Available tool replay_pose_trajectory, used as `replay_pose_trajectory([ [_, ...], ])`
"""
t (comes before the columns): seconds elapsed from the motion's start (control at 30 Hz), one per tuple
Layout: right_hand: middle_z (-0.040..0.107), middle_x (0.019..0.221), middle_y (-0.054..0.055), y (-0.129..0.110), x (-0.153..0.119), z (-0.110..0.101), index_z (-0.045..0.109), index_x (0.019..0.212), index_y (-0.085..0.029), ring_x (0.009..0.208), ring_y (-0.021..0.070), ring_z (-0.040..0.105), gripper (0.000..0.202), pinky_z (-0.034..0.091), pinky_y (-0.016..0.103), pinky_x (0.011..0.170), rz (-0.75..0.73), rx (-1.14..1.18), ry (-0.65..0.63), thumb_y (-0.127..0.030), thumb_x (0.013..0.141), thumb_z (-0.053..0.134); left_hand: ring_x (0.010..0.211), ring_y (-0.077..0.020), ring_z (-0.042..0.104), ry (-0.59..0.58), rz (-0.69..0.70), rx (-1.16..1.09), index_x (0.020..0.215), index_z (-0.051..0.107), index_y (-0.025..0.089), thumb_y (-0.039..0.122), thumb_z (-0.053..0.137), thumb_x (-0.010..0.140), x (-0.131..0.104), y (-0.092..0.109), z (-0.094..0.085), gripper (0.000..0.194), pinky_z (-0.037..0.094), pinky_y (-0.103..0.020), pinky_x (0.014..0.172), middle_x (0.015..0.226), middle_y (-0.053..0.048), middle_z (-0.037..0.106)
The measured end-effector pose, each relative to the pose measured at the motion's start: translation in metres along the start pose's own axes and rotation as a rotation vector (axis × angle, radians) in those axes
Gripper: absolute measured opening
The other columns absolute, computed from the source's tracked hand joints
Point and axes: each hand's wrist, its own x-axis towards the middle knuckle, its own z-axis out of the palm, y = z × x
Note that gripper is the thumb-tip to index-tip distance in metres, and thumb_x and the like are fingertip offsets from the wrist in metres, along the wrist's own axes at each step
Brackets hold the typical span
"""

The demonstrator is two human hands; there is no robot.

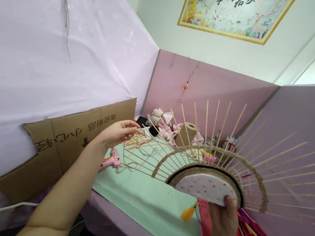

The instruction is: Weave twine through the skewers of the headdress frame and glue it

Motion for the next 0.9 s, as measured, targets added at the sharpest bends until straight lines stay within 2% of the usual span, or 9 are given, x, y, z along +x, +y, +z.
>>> replay_pose_trajectory([
  [0.1,0.076,0.094,0.001,-0.001,0.0,-0.001,0.068,0.095,-0.027,0.09,0.0236,0.07,0.036,0.056,0.042,0.084,0.008,0.015,0.006,-0.034,0.061,0.079,0.048,-0.0053,0.042,-0.065,-0.063,-0.042,0.086,0.067,0.016,0.031,0.077,0.064,-0.002,-0.003,-0.006,0.028,0.033,-0.02,0.046,0.074,-0.005,0.066],
  [0.17,0.076,0.094,0.0,0.0,0.0,0.001,0.068,0.095,-0.027,0.09,0.0223,0.07,0.037,0.056,0.04,0.084,0.002,0.027,0.021,-0.033,0.061,0.08,0.049,-0.0063,0.044,-0.026,-0.04,0.02,0.085,0.067,0.016,0.032,0.077,0.064,-0.005,-0.004,-0.004,0.029,0.034,-0.021,0.046,0.075,-0.006,0.067],
  [0.37,0.076,0.093,0.0,0.006,-0.002,0.012,0.068,0.097,-0.025,0.096,0.0224,0.069,0.037,0.051,0.043,0.096,-0.032,0.034,0.033,-0.032,0.062,0.079,0.074,-0.016,0.061,0.346,0.273,0.406,0.096,0.063,0.018,0.035,0.068,0.075,-0.031,-0.003,0.024,0.027,0.044,-0.026,0.063,0.083,-0.005,0.069],
  [0.5,0.076,0.093,0.0,0.01,-0.002,0.018,0.068,0.096,-0.024,0.093,0.0196,0.069,0.036,0.053,0.039,0.094,-0.039,0.073,0.033,-0.031,0.063,0.079,0.066,-0.013,0.056,0.536,0.434,0.555,0.098,0.058,0.021,0.032,0.062,0.081,-0.055,-0.026,0.059,0.021,0.043,-0.026,0.063,0.085,-0.002,0.066],
  [0.57,0.076,0.094,-0.001,0.012,-0.002,0.02,0.067,0.096,-0.025,0.094,0.0189,0.069,0.033,0.054,0.037,0.094,-0.041,0.1,0.021,-0.03,0.064,0.078,0.064,-0.0129,0.055,0.461,0.473,0.577,0.094,0.058,0.022,0.03,0.058,0.085,-0.065,-0.05,0.082,0.012,0.044,-0.026,0.064,0.083,-0.001,0.065],
  [0.63,0.076,0.094,-0.001,0.014,-0.001,0.021,0.067,0.095,-0.026,0.094,0.019,0.069,0.031,0.055,0.038,0.092,-0.03,0.125,0.028,-0.029,0.065,0.077,0.07,-0.0147,0.057,0.274,0.486,0.6,0.088,0.058,0.023,0.025,0.053,0.088,-0.071,-0.078,0.103,0.006,0.045,-0.027,0.068,0.081,-0.002,0.064],
  [0.7,0.076,0.091,-0.002,0.017,-0.002,0.02,0.068,0.093,-0.025,0.09,0.0188,0.07,0.031,0.056,0.038,0.09,-0.001,0.134,0.051,-0.028,0.064,0.078,0.076,-0.0171,0.059,0.162,0.5,0.619,0.082,0.057,0.022,0.021,0.049,0.088,-0.073,-0.102,0.117,0.01,0.045,-0.03,0.073,0.078,-0.003,0.064],
  [0.8,0.076,0.088,-0.002,0.021,-0.004,0.018,0.068,0.092,-0.023,0.088,0.0181,0.07,0.03,0.055,0.038,0.091,0.042,0.122,0.064,-0.027,0.064,0.078,0.078,-0.0187,0.059,0.15,0.439,0.631,0.085,0.055,0.022,0.02,0.048,0.088,-0.072,-0.119,0.119,0.008,0.045,-0.032,0.073,0.08,-0.004,0.064],
  [0.9,0.076,0.092,-0.001,0.024,-0.005,0.018,0.068,0.096,-0.023,0.094,0.0188,0.069,0.031,0.051,0.04,0.097,0.032,0.122,0.052,-0.031,0.067,0.075,0.077,-0.0186,0.058,0.185,0.388,0.606,0.091,0.055,0.022,0.023,0.047,0.089,-0.072,-0.116,0.11,0.008,0.044,-0.032,0.072,0.084,-0.004,0.063],
])
